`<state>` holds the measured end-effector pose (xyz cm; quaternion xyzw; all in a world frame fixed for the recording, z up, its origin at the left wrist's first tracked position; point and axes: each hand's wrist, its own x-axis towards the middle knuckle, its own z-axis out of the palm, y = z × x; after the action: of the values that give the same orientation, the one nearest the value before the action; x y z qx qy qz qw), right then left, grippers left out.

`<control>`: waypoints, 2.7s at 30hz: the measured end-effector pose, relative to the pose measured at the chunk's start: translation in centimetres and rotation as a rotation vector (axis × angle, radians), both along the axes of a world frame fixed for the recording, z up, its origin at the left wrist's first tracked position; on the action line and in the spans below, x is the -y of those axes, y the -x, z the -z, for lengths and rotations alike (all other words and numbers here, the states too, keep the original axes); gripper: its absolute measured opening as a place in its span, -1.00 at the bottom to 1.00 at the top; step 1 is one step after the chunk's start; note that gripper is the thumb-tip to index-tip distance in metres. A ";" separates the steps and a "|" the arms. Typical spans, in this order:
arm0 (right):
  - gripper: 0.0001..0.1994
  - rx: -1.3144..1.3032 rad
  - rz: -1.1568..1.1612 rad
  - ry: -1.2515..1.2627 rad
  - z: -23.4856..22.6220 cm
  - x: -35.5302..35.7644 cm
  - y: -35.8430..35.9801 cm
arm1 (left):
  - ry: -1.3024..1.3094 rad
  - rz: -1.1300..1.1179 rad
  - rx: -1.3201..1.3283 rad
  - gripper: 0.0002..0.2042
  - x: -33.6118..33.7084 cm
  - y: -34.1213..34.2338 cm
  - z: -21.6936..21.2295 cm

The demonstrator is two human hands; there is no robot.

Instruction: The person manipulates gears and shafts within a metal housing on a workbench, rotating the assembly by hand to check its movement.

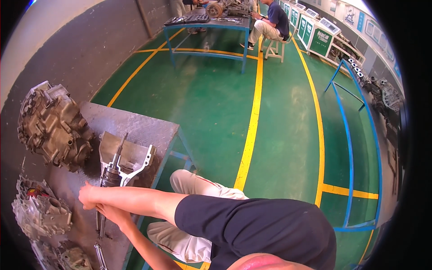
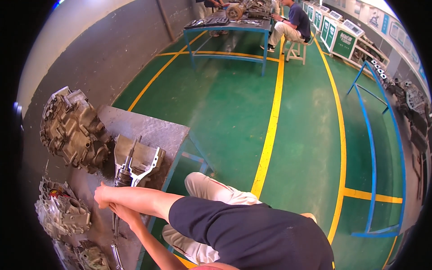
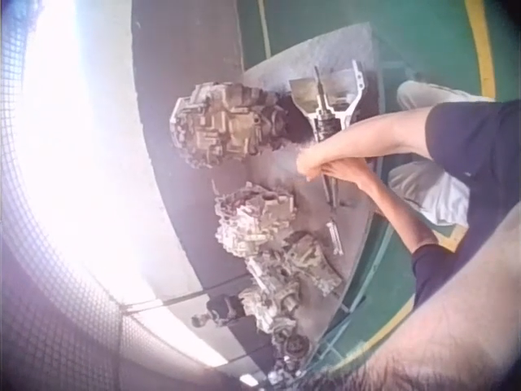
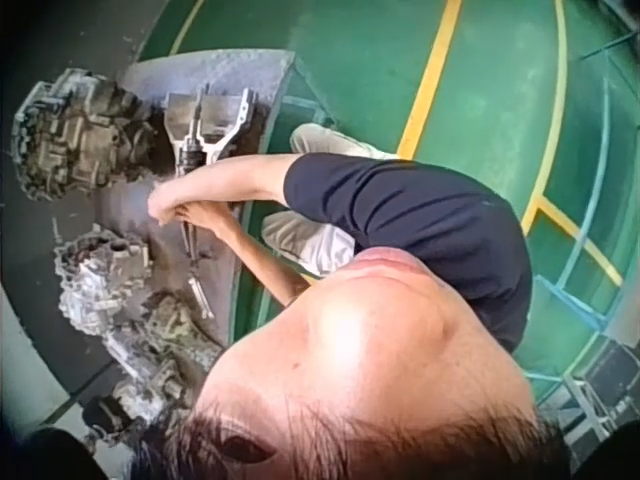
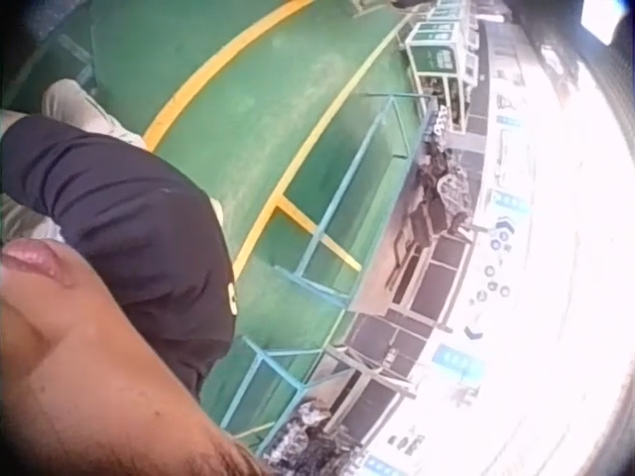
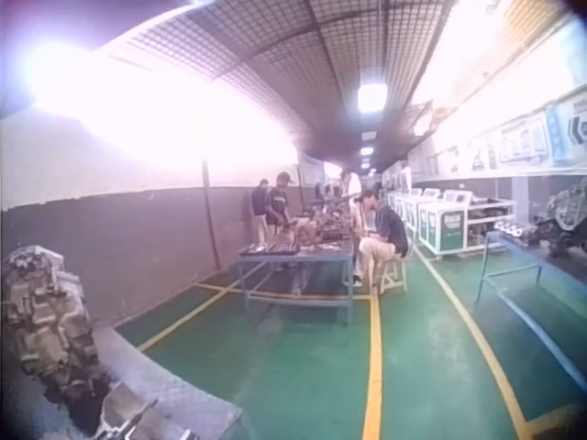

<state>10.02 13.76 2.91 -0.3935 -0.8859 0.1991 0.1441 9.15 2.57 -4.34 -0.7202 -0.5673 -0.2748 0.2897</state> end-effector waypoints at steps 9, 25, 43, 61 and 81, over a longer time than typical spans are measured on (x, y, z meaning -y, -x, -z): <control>-0.54 -0.119 0.025 0.423 1.0 -0.7 0.3 | 0.204 -0.318 -0.084 -0.33 3.4 -2.6 0.5; -0.55 0.392 -0.010 0.008 0.7 2.7 0.1 | 0.125 -0.235 -0.118 -0.31 4.5 -2.2 3.1; -0.46 -0.080 0.271 -0.505 5.8 6.8 -0.9 | 0.029 0.038 0.439 -0.59 8.7 1.9 -4.3; -0.21 -0.223 0.337 -0.773 7.1 12.9 -5.3 | 1.108 0.222 0.505 -0.41 -8.7 3.0 -8.4; -0.33 -0.132 0.310 -0.834 7.1 13.3 -5.8 | 0.909 0.131 0.535 -0.46 -6.0 1.7 -9.2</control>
<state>15.77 0.41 -4.21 -0.4163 -0.8099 -0.1745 0.3745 7.46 8.52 4.81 -0.7118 -0.6371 -0.1925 -0.2243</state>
